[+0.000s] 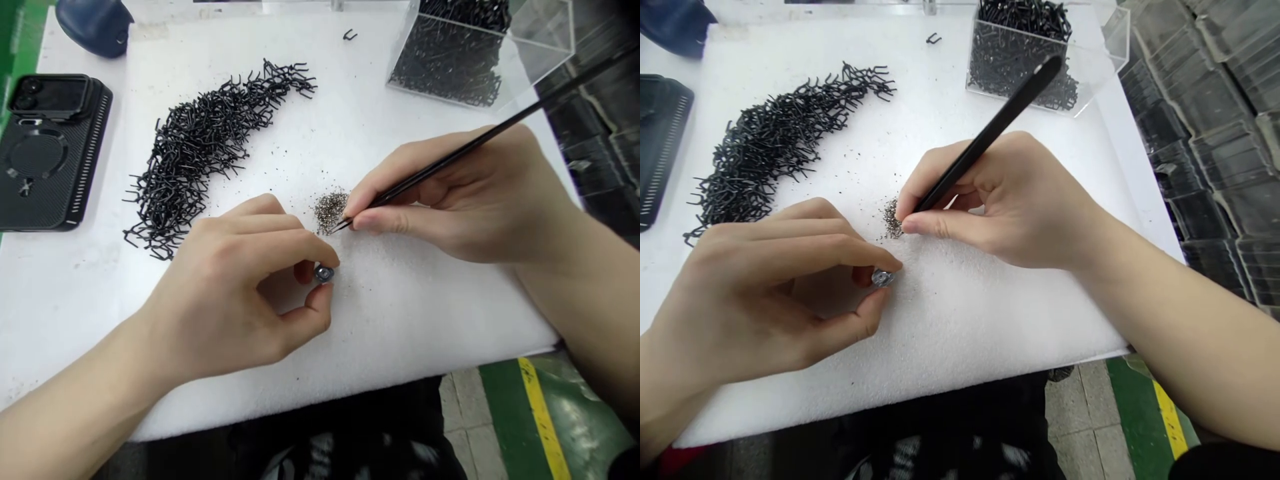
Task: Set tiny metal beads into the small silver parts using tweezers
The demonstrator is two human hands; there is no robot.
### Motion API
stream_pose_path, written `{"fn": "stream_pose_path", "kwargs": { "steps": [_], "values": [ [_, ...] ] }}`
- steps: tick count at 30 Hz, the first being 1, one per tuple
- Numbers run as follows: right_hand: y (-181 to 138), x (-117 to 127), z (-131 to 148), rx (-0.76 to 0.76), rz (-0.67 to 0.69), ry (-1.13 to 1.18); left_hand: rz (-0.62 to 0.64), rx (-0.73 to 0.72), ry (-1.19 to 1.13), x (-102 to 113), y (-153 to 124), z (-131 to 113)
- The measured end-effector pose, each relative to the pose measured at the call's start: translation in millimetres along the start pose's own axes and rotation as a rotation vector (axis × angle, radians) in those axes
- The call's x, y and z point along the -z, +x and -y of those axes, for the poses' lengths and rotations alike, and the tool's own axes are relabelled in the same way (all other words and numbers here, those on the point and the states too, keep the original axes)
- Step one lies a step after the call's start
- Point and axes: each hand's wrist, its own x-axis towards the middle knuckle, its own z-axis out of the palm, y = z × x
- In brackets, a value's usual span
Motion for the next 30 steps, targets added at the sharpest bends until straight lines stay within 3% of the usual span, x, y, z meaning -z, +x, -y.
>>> {"fn": "stream_pose_path", "kwargs": {
  "steps": [5, 12, 19, 30],
  "values": [
    [-0.1, 1.5, 4.8, -0.014, -0.063, 0.049, -0.014, 0.081, 0.017, 0.7, 1.0, -2.1],
    [-3.5, 0.6, 5.9, 0.008, 0.088, 0.110, -0.038, 0.073, 0.034, 0.2, 0.4, -3.6],
    [-3.7, 0.1, 3.3, 0.106, 0.107, 0.014, -0.039, 0.105, 0.029, 1.3, -0.3, -3.4],
    [-3.8, -1.6, 4.5, 0.103, 0.112, 0.025, -0.046, 0.086, 0.029, -0.2, -0.4, -2.6]
  ]
}}
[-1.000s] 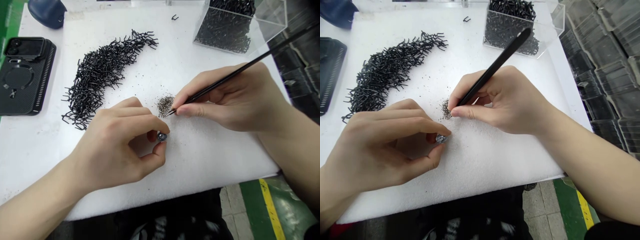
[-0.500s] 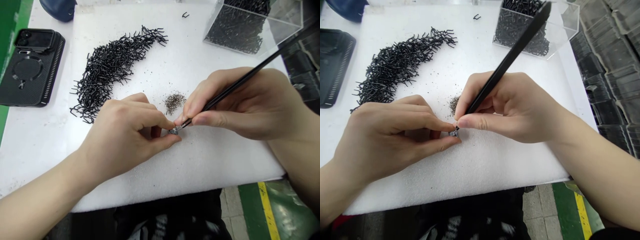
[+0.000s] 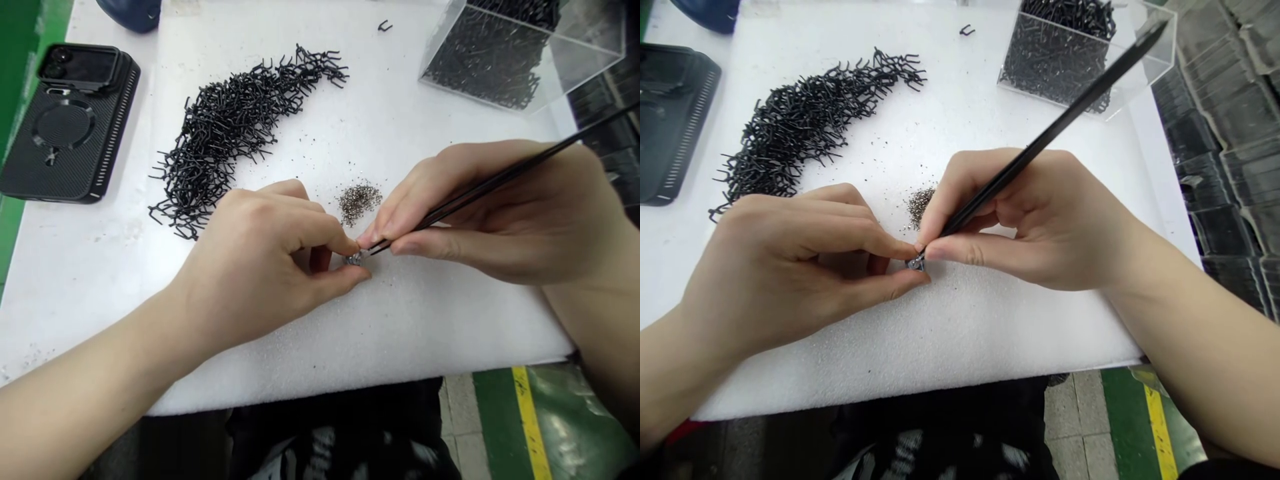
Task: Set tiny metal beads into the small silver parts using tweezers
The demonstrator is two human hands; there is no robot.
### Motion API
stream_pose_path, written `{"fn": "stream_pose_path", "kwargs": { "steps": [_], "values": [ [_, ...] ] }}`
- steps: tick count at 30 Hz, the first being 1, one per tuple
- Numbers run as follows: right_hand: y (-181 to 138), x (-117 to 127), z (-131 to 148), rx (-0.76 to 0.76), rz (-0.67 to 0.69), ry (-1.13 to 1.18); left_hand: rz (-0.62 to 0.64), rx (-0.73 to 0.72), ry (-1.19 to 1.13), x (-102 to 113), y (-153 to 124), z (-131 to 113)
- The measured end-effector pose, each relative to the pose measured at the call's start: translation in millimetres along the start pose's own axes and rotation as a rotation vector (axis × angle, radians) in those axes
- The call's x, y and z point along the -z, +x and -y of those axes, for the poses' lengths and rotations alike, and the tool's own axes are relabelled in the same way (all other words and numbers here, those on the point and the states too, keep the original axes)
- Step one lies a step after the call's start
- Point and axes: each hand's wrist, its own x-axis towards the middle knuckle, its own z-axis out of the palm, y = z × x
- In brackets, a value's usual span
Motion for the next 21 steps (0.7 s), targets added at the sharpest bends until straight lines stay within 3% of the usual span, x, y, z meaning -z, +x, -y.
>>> {"fn": "stream_pose_path", "kwargs": {
  "steps": [21],
  "values": [
    [-0.9, -0.2, 1.2, -0.024, -0.013, -0.004, 0.004, -0.011, -0.004, 0.0, 2.1, 2.4]
  ]
}}
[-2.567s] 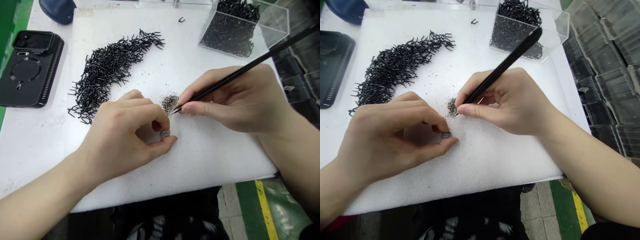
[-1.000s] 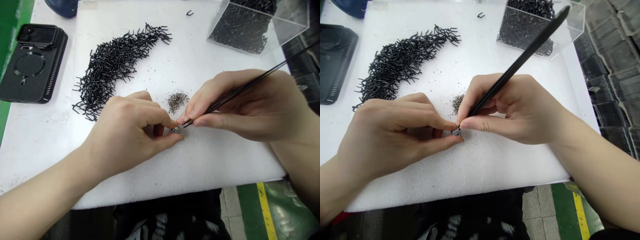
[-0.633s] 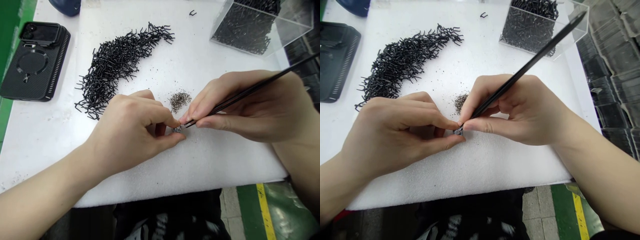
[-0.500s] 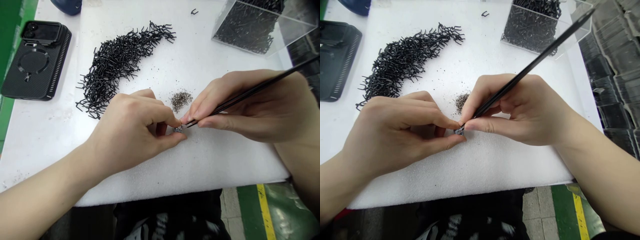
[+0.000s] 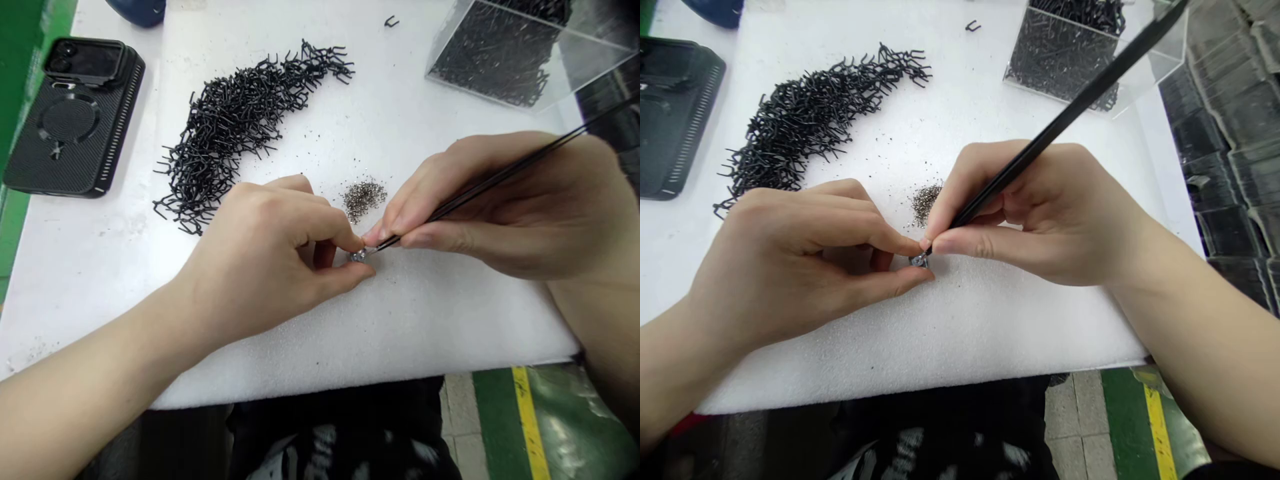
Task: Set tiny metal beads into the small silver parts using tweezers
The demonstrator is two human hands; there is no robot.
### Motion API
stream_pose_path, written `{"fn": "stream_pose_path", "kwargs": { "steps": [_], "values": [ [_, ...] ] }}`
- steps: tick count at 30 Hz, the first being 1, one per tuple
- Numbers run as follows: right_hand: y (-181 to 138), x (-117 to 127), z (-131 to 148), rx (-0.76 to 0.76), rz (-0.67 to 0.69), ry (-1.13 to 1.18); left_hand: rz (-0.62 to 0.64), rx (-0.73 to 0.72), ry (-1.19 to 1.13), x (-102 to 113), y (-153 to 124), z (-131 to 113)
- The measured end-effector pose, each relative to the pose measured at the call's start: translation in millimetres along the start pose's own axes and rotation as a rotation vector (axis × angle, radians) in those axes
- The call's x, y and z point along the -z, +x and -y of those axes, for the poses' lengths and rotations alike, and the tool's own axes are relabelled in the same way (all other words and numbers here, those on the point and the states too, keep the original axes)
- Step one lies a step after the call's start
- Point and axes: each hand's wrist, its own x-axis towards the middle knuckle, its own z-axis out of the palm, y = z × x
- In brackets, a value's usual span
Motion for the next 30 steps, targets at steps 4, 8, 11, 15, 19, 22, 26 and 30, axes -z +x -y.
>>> {"fn": "stream_pose_path", "kwargs": {
  "steps": [4, 8, 11, 15, 19, 22, 26, 30],
  "values": [
    [-1.0, -0.8, -0.4, -0.010, 0.013, 0.016, 0.009, 0.002, -0.001, 0.1, -0.8, -1.0],
    [-1.8, -0.2, -1.7, -0.009, 0.020, 0.027, 0.003, -0.011, -0.005, 0.2, 0.3, 0.2],
    [-1.7, -0.1, -1.7, -0.006, 0.018, 0.029, 0.009, -0.007, 0.000, 0.5, 1.1, 0.4],
    [-1.3, -0.6, 0.1, -0.017, -0.002, 0.011, 0.011, 0.012, 0.009, -0.1, -0.2, -1.3],
    [-1.6, -0.8, 1.1, -0.022, 0.012, 0.023, 0.011, 0.012, 0.006, -0.7, -0.6, -0.4],
    [-1.6, -0.5, 0.5, -0.026, 0.018, 0.025, 0.013, 0.003, 0.001, -0.1, 0.3, 1.2],
    [-1.5, 0.1, -0.9, -0.019, 0.023, 0.024, 0.008, 0.020, 0.016, 0.4, -0.6, -0.2],
    [-1.6, 0.7, -1.8, -0.028, 0.018, 0.036, 0.020, 0.009, 0.005, 0.4, -2.0, -1.8]
  ]
}}
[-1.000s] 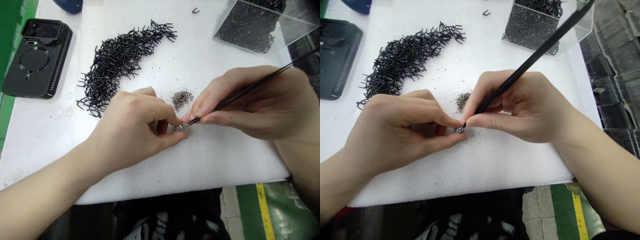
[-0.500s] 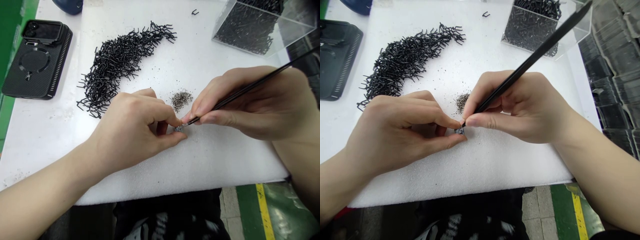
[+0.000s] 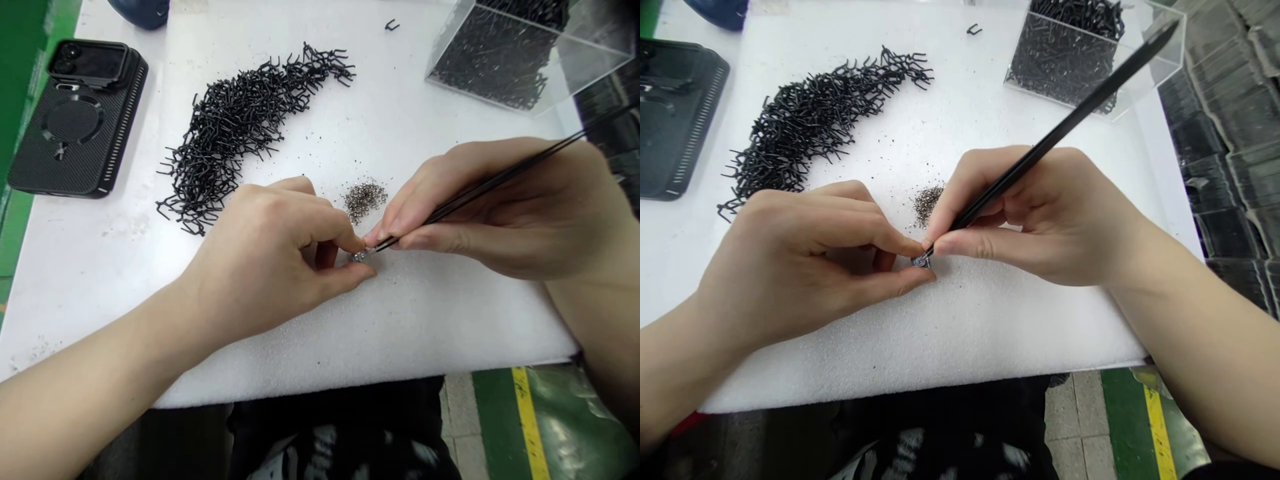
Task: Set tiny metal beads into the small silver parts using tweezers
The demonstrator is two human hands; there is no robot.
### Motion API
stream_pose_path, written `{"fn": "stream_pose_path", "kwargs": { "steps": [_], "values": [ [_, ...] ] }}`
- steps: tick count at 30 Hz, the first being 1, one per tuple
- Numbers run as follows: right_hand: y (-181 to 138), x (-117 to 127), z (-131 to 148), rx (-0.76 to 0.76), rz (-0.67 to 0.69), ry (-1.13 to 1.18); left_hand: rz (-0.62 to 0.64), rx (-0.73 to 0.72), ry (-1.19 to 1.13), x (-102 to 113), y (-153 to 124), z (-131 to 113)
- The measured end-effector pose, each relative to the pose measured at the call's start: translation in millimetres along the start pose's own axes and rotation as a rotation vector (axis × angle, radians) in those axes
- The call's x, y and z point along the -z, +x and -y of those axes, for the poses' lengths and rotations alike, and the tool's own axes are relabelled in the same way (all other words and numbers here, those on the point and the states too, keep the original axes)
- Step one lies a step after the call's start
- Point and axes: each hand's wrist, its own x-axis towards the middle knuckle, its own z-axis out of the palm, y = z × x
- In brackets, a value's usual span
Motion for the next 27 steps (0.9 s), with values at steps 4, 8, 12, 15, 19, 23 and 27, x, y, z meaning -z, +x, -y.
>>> {"fn": "stream_pose_path", "kwargs": {
  "steps": [4, 8, 12, 15, 19, 23, 27],
  "values": [
    [0.0, -0.2, -0.4, -0.008, 0.000, 0.022, -0.002, 0.003, 0.001, 0.2, 0.1, -0.3],
    [0.0, -0.7, -0.1, -0.020, -0.002, 0.027, -0.006, 0.000, 0.002, 0.5, 0.0, -1.1],
    [-1.7, -0.3, 0.9, -0.047, -0.005, 0.018, -0.002, -0.002, 0.005, 0.6, 0.6, 0.5],
    [-2.5, 0.4, 1.3, -0.044, -0.003, 0.014, -0.007, -0.008, 0.012, 0.5, 0.9, 1.7],
    [-0.4, 0.5, 0.8, -0.009, -0.013, 0.020, 0.010, 0.024, 0.014, 0.4, -0.1, 0.2],
    [2.0, 1.0, 1.6, -0.040, -0.024, 0.022, 0.015, 0.034, -0.003, 0.6, -0.6, -1.2],
    [1.9, 4.5, 2.4, -0.073, -0.038, 0.061, 0.023, 0.050, -0.003, 2.0, -0.3, -1.3]
  ]
}}
